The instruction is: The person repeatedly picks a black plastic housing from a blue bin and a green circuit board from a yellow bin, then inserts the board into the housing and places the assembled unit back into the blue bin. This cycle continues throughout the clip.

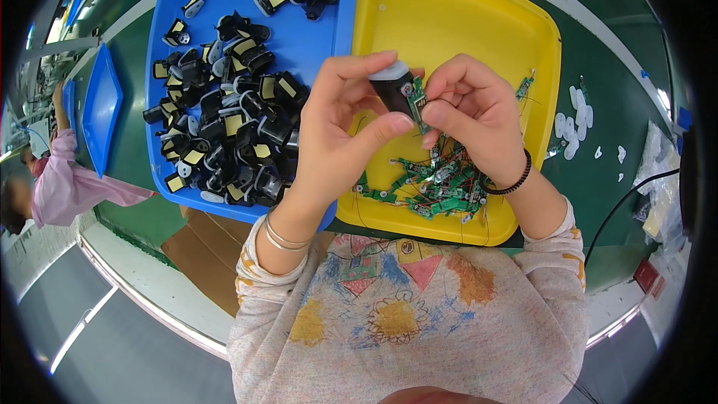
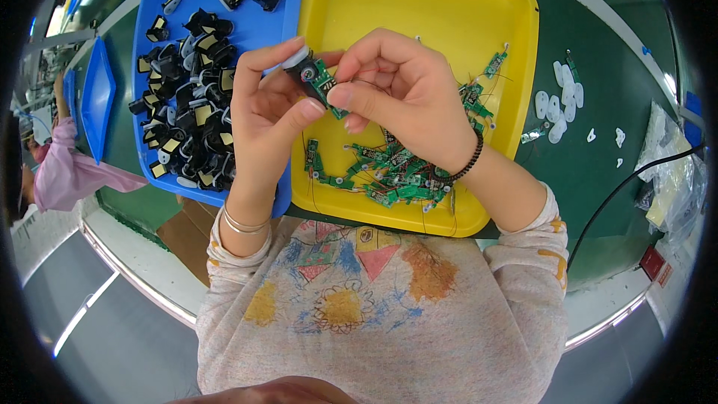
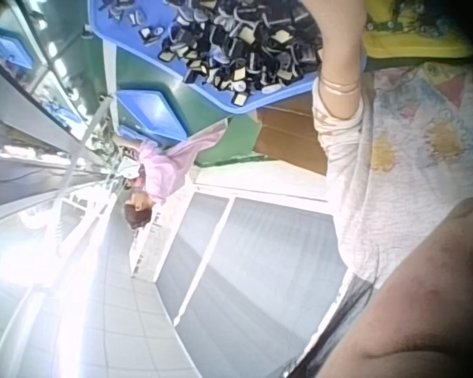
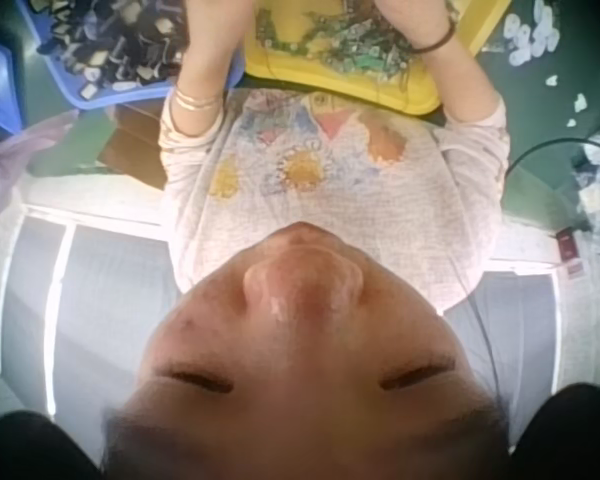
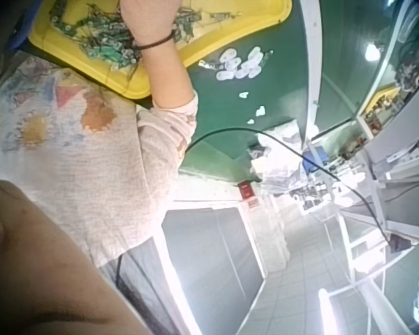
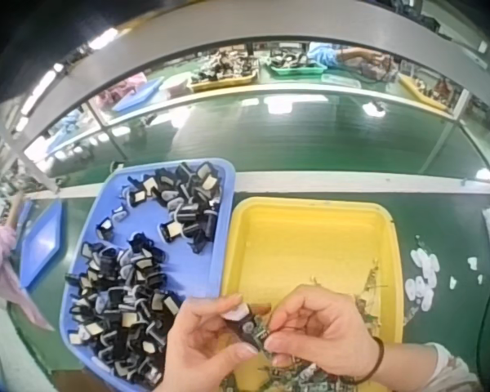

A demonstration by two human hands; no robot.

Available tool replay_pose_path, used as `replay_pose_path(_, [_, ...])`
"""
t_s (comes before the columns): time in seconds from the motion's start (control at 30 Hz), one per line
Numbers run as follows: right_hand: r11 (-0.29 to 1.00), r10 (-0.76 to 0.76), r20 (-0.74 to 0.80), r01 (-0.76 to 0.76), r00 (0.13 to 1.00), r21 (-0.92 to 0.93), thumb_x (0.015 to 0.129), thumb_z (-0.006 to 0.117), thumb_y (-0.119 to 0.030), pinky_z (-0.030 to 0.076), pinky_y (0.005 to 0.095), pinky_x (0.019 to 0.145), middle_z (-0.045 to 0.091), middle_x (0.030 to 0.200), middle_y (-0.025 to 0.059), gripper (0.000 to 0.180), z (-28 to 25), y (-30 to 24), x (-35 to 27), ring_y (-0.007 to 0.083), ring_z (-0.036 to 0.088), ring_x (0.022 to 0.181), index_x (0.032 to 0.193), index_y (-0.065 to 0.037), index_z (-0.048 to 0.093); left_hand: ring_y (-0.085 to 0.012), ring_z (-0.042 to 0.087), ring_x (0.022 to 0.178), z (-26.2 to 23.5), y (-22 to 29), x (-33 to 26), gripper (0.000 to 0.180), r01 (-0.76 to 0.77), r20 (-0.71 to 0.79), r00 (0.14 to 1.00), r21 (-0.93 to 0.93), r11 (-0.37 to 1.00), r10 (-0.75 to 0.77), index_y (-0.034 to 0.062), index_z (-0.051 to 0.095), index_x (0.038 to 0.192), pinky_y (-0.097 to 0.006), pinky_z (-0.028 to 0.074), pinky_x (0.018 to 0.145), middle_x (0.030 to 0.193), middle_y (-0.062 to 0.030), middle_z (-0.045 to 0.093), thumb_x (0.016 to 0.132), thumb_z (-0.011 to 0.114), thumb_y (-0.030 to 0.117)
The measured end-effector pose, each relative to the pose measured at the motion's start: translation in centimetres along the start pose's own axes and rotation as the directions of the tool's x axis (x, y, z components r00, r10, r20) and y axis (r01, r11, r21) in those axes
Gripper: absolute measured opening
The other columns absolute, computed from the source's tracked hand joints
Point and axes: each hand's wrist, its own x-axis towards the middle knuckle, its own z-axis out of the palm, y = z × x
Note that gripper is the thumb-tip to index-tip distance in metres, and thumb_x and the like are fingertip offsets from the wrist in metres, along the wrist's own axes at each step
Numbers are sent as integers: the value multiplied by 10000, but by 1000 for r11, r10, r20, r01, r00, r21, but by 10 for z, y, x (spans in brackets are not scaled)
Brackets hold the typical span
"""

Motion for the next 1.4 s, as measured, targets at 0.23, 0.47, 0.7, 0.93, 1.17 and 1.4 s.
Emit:
replay_pose_path(0.23, [996, -18, 28, 20, 999, -91, 789, 589, -4, 482, 189, 587, 565, 878, 67, 116, 0, -1, 1, 64, 545, 693, 875, 6, 512, -228, 540, 1011, -6, 1, -1, 482, -9, 75, 997, 127, 992, 0, 26, 371, 1171, -284, 440, 799, 1152, -274, 483, 756, 616, 13])
replay_pose_path(0.47, [980, 75, 7, -73, 997, -185, 792, 600, -60, 469, 197, 567, 547, 731, 21, 119, -1, 0, 0, 65, 546, 659, 871, 5, 540, -193, 543, 1003, -9, 3, -1, 456, -104, 125, 990, 359, 928, 62, 10, 383, 1160, -259, 431, 768, 1191, -220, 482, 762, 605, 13])
replay_pose_path(0.7, [602, -312, 132, 303, 941, -739, 729, 632, -33, 465, 238, 545, 552, 718, 82, 105, 4, -1, -1, 151, 579, 603, 783, 1, 549, -242, 519, 1048, -2, 7, -3, 387, -84, 61, 996, 295, 952, 69, -33, 403, 1135, -324, 432, 861, 1248, -247, 410, 775, 541, 0])
replay_pose_path(0.93, [657, -271, 169, 311, 948, -687, 730, 630, -22, 458, 232, 537, 548, 714, 79, 104, 4, -3, -2, 149, 578, 597, 781, 5, 543, -251, 524, 1042, -5, 10, -3, 345, -74, 57, 996, 224, 972, 63, -57, 456, 1097, -341, 439, 867, 1202, -256, 449, 765, 539, -10])
replay_pose_path(1.17, [898, -116, 149, 168, 982, -408, 740, 621, -12, 450, 221, 564, 535, 715, 64, 95, -3, -2, -1, 117, 563, 639, 780, 15, 539, -208, 524, 1039, -10, 23, -3, 417, -45, 100, 995, 216, 975, 24, -27, 503, 1084, -308, 464, 823, 1168, -197, 503, 702, 663, 25])
replay_pose_path(1.4, [724, -219, 80, 217, 972, -655, 736, 607, -2, 468, 247, 620, 556, 754, 91, 90, 11, 0, 6, 182, 571, 680, 809, 12, 557, -189, 517, 1044, -7, 9, 0, 330, -39, -37, 998, 164, 986, 46, -11, 537, 1046, -280, 445, 833, 1190, -159, 495, 727, 614, -50])
